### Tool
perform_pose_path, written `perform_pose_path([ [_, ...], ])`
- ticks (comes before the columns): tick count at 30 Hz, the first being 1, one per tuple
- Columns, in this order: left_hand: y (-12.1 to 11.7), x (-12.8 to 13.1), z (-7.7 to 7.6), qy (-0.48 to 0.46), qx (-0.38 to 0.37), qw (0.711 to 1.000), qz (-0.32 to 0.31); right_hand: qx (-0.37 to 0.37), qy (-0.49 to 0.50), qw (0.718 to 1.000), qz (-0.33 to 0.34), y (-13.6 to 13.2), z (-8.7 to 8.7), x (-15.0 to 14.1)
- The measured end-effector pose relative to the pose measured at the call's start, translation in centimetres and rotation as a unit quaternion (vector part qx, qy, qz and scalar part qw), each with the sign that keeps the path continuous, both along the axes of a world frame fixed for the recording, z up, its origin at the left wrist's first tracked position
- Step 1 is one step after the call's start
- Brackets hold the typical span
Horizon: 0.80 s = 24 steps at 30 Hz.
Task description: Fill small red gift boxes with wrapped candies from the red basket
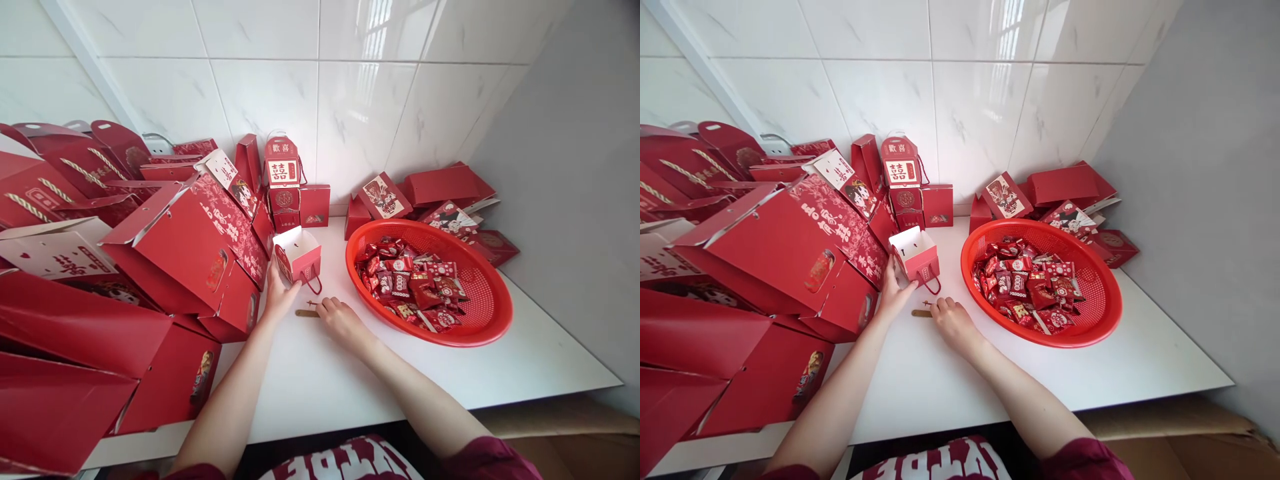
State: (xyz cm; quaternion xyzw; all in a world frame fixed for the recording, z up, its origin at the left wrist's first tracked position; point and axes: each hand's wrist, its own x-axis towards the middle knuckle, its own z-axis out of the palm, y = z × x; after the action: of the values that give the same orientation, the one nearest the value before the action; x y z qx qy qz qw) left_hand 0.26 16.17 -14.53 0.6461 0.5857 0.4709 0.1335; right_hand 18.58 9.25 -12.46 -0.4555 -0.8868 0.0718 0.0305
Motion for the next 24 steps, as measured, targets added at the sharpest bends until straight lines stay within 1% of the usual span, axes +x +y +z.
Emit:
perform_pose_path([
  [2,-0.7,0.4,1.7,-0.005,0.024,1.0,0.019,0.0,0.018,1.0,-0.002,0.3,0.0,0.3],
  [4,-1.8,0.9,3.5,-0.012,0.076,0.996,0.033,-0.005,0.044,0.999,-0.006,0.6,0.0,0.7],
  [6,-3.4,1.3,5.1,-0.038,0.122,0.991,0.024,-0.016,0.078,0.997,-0.011,0.8,0.1,1.3],
  [7,-4.3,1.5,5.6,-0.053,0.123,0.991,0.019,-0.022,0.099,0.995,-0.013,0.9,0.1,1.5],
  [8,-5.2,1.6,5.9,-0.064,0.102,0.993,0.015,-0.027,0.122,0.992,-0.012,0.9,0.1,1.7],
  [10,-7.1,1.6,6.0,-0.085,0.009,0.996,0.01,-0.031,0.167,0.985,-0.005,0.8,0.4,2.0],
  [12,-8.7,1.5,5.5,-0.101,-0.072,0.992,0.001,-0.023,0.233,0.972,0.004,0.5,0.9,2.1],
  [13,-9.4,1.5,5.2,-0.111,-0.1,0.989,-0.006,-0.016,0.282,0.959,0.011,0.2,1.2,2.1],
  [15,-10.4,1.6,4.6,-0.161,-0.144,0.976,-0.033,-0.006,0.392,0.919,0.032,-0.4,1.7,1.8],
  [17,-11.0,2.0,4.2,-0.25,-0.181,0.949,-0.07,-0.012,0.469,0.881,0.065,-1.1,2.0,1.5],
  [18,-11.1,2.2,4.1,-0.296,-0.19,0.932,-0.085,-0.02,0.481,0.873,0.081,-1.3,2.0,1.4],
  [19,-11.2,2.4,4.0,-0.334,-0.192,0.918,-0.094,-0.027,0.484,0.87,0.094,-1.5,1.9,1.2],
  [21,-11.2,2.8,4.0,-0.384,-0.19,0.898,-0.097,-0.021,0.474,0.873,0.108,-1.7,1.7,1.0],
  [24,-11.0,3.0,3.8,-0.409,-0.19,0.887,-0.095,0.026,0.464,0.879,0.104,-1.7,1.5,1.0],
])
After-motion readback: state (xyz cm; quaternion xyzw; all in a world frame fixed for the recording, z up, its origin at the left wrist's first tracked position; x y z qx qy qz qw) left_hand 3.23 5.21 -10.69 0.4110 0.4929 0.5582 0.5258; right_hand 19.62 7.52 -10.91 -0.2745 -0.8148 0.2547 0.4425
